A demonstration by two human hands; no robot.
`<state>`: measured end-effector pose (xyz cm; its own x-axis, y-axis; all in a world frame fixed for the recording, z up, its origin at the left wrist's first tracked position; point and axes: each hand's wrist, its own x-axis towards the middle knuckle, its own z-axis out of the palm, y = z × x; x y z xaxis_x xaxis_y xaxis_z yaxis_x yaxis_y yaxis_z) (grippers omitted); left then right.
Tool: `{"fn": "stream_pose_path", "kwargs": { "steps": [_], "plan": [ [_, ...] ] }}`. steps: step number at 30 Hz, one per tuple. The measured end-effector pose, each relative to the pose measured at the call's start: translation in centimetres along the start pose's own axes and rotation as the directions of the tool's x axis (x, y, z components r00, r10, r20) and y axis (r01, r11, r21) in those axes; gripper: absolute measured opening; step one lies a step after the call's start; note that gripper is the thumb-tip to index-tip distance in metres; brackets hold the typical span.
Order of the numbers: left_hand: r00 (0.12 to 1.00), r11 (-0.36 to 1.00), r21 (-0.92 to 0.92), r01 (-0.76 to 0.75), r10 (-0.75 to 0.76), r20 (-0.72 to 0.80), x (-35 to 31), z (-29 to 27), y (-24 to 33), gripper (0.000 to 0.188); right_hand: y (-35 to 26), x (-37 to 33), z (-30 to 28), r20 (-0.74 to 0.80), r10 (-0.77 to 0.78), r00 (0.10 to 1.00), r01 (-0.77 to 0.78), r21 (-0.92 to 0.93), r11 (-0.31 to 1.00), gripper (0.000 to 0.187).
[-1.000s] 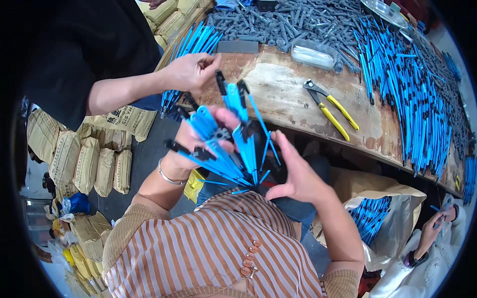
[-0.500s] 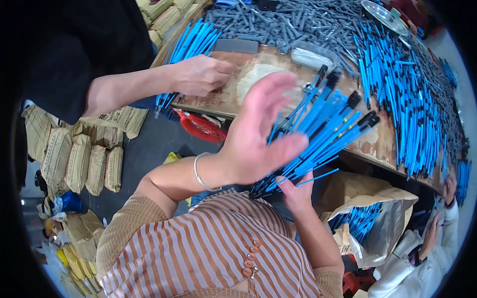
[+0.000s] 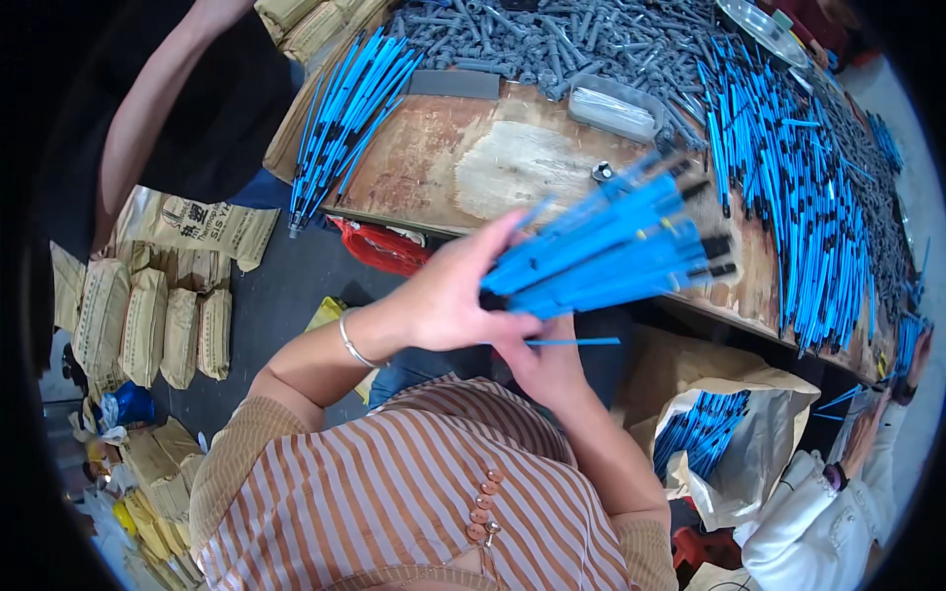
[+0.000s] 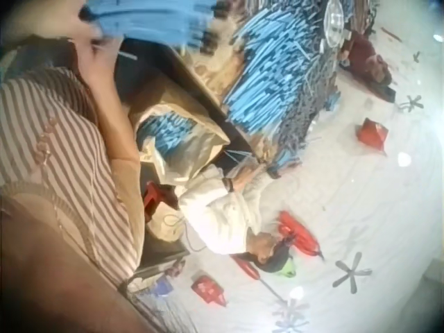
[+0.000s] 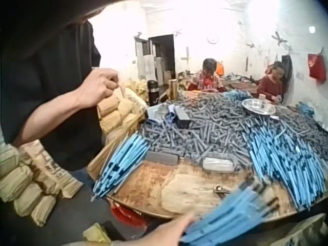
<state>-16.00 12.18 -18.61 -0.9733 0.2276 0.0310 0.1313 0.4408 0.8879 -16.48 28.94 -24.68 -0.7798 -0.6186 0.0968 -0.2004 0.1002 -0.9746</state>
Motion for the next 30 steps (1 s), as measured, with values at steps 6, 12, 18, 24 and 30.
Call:
{"fn": "stream_pose_path", "kwargs": {
  "steps": [6, 12, 18, 24, 30],
  "plan": [
    [0.943, 0.99, -0.129, 0.059, -0.098, -0.319, 0.0, -8.1, -0.1, 0.079, -3.5, 8.4, 1.4, 0.165, 0.02, 0.986, -0.035, 0.086, 0.996, 0.052],
    [0.718, 0.799, 0.47, 0.375, 0.07, -0.692, 2.3, -13.0, -5.2, 0.073, -2.4, 11.2, 2.9, 0.045, -0.117, 0.992, 0.124, -0.218, 0.968, 0.048],
    [0.749, 0.224, 0.769, 0.598, 0.184, -0.636, 4.5, -12.6, -9.5, 0.068, -2.8, 9.1, -0.7, 0.036, -0.267, 0.963, 0.256, -0.427, 0.867, 0.037],
    [0.758, 0.207, 0.791, 0.576, 0.225, -0.612, 3.9, -11.7, -7.6, 0.071, -3.1, 7.0, -9.4, -0.15, -0.3, 0.942, 0.151, -0.609, 0.779, 0.026],
    [0.76, 0.296, 0.922, 0.249, 0.53, -0.375, 6.1, -9.3, -4.2, 0.059, -0.7, 3.6, -21.9, -0.446, -0.259, 0.856, -0.218, -0.768, 0.602, 0.014]
  ]
}}
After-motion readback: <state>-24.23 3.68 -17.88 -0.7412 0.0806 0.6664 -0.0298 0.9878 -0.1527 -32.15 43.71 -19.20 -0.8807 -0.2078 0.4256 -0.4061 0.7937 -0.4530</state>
